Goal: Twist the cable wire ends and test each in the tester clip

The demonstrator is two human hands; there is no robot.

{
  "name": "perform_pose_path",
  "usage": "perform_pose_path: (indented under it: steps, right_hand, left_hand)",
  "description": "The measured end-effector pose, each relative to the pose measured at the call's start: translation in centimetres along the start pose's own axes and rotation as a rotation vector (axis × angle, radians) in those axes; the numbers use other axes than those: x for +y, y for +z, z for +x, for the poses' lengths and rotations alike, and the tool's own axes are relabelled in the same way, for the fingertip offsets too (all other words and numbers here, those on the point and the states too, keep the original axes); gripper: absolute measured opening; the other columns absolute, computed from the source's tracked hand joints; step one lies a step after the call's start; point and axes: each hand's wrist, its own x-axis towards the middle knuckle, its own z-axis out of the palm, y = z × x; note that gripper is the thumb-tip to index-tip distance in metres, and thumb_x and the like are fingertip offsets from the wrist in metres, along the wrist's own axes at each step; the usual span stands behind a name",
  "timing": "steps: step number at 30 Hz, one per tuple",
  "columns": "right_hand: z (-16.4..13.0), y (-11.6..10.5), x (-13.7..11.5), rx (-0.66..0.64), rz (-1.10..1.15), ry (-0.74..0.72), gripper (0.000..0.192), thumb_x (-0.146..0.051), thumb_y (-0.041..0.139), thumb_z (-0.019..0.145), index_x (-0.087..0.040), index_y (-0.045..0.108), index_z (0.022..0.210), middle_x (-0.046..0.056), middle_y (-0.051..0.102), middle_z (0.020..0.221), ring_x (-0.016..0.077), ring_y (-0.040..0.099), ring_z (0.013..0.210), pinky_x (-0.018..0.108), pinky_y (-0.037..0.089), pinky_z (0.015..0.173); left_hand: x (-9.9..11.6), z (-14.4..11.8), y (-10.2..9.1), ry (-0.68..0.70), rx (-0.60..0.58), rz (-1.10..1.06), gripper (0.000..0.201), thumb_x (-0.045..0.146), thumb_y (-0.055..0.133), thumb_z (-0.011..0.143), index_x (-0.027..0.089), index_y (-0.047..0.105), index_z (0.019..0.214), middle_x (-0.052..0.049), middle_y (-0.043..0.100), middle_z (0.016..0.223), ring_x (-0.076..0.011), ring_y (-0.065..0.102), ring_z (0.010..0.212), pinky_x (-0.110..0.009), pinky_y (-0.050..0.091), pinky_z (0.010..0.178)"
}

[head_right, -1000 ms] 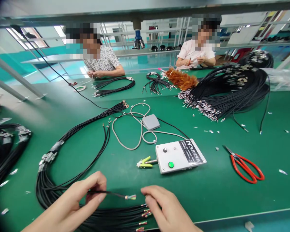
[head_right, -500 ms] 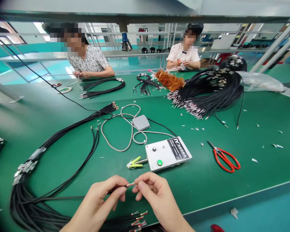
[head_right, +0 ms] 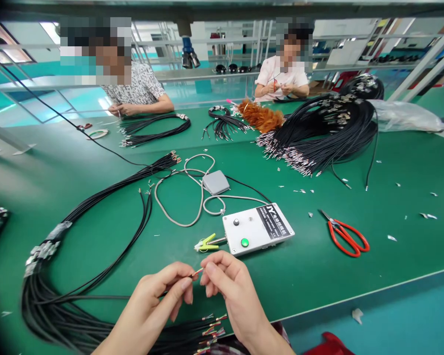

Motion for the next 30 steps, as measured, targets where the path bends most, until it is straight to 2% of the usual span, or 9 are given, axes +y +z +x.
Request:
perform_pose_path:
  steps: [5, 11, 15, 20, 25, 27, 30]
  right_hand:
    - [0.1, -0.1, 0.6, 0.007, 0.027, 0.036, 0.032, -0.043, 0.081, 0.071, -0.016, 0.066, 0.080, -0.003, 0.058, 0.059, 0.0073, 0.044, 0.054, 0.021, 0.034, 0.055]
    - [-0.3, -0.4, 1.9, 0.012, 0.060, 0.073, 0.031, -0.043, 0.079, 0.074, -0.016, 0.064, 0.077, -0.004, 0.054, 0.059, 0.0061, 0.040, 0.052, 0.020, 0.030, 0.053]
    - [-0.3, -0.3, 1.3, 0.016, 0.026, 0.000, 0.032, -0.047, 0.075, 0.078, -0.016, 0.068, 0.081, -0.003, 0.055, 0.061, 0.0069, 0.041, 0.054, 0.020, 0.033, 0.054]
    - [0.0, -0.1, 1.3, 0.016, -0.090, -0.076, 0.031, -0.045, 0.078, 0.074, -0.017, 0.068, 0.082, -0.001, 0.059, 0.065, 0.0086, 0.044, 0.055, 0.022, 0.037, 0.054]
    - [0.3, 0.2, 2.1, 0.041, -0.094, -0.074, 0.026, -0.040, 0.079, 0.073, -0.017, 0.067, 0.076, -0.002, 0.061, 0.066, 0.0077, 0.044, 0.054, 0.021, 0.037, 0.052]
    - [0.3, 0.3, 2.3, 0.047, -0.108, -0.076, 0.026, -0.040, 0.079, 0.073, -0.017, 0.066, 0.074, -0.003, 0.060, 0.064, 0.0073, 0.043, 0.053, 0.021, 0.036, 0.052]
    - [0.3, 0.6, 2.3, 0.047, -0.159, -0.101, 0.027, -0.041, 0.076, 0.075, -0.017, 0.065, 0.073, -0.004, 0.055, 0.060, 0.0077, 0.043, 0.052, 0.021, 0.037, 0.052]
  left_hand:
    - [-0.1, -0.2, 0.0, -0.023, -0.019, -0.039, 0.027, 0.034, 0.046, 0.097, 0.019, 0.059, 0.079, 0.001, 0.059, 0.062, -0.0083, 0.046, 0.044, -0.019, 0.034, 0.045]
    - [-0.5, -0.3, 0.3, -0.158, -0.051, -0.259, 0.032, 0.045, 0.048, 0.094, 0.017, 0.058, 0.084, 0.002, 0.056, 0.060, -0.0065, 0.040, 0.041, -0.018, 0.029, 0.041]
    - [-0.5, -0.2, 0.4, -0.192, -0.042, -0.320, 0.035, 0.050, 0.051, 0.092, 0.015, 0.059, 0.087, 0.002, 0.057, 0.059, -0.0055, 0.039, 0.039, -0.018, 0.026, 0.040]
    - [-0.3, -0.3, 0.4, -0.195, -0.041, -0.330, 0.036, 0.051, 0.053, 0.090, 0.016, 0.059, 0.084, 0.002, 0.057, 0.058, -0.0053, 0.039, 0.038, -0.018, 0.026, 0.039]
    - [-0.4, -0.4, 0.4, -0.185, -0.037, -0.340, 0.038, 0.053, 0.052, 0.090, 0.016, 0.057, 0.082, 0.002, 0.057, 0.058, -0.0048, 0.038, 0.039, -0.018, 0.026, 0.039]
    - [-0.6, -0.5, 0.4, -0.180, -0.032, -0.350, 0.039, 0.054, 0.051, 0.091, 0.016, 0.057, 0.091, 0.003, 0.056, 0.058, -0.0049, 0.037, 0.039, -0.017, 0.025, 0.039]
    - [-0.7, -0.5, 0.5, -0.165, -0.007, -0.378, 0.045, 0.054, 0.050, 0.092, 0.016, 0.054, 0.115, 0.005, 0.052, 0.059, -0.0059, 0.036, 0.041, -0.017, 0.027, 0.039]
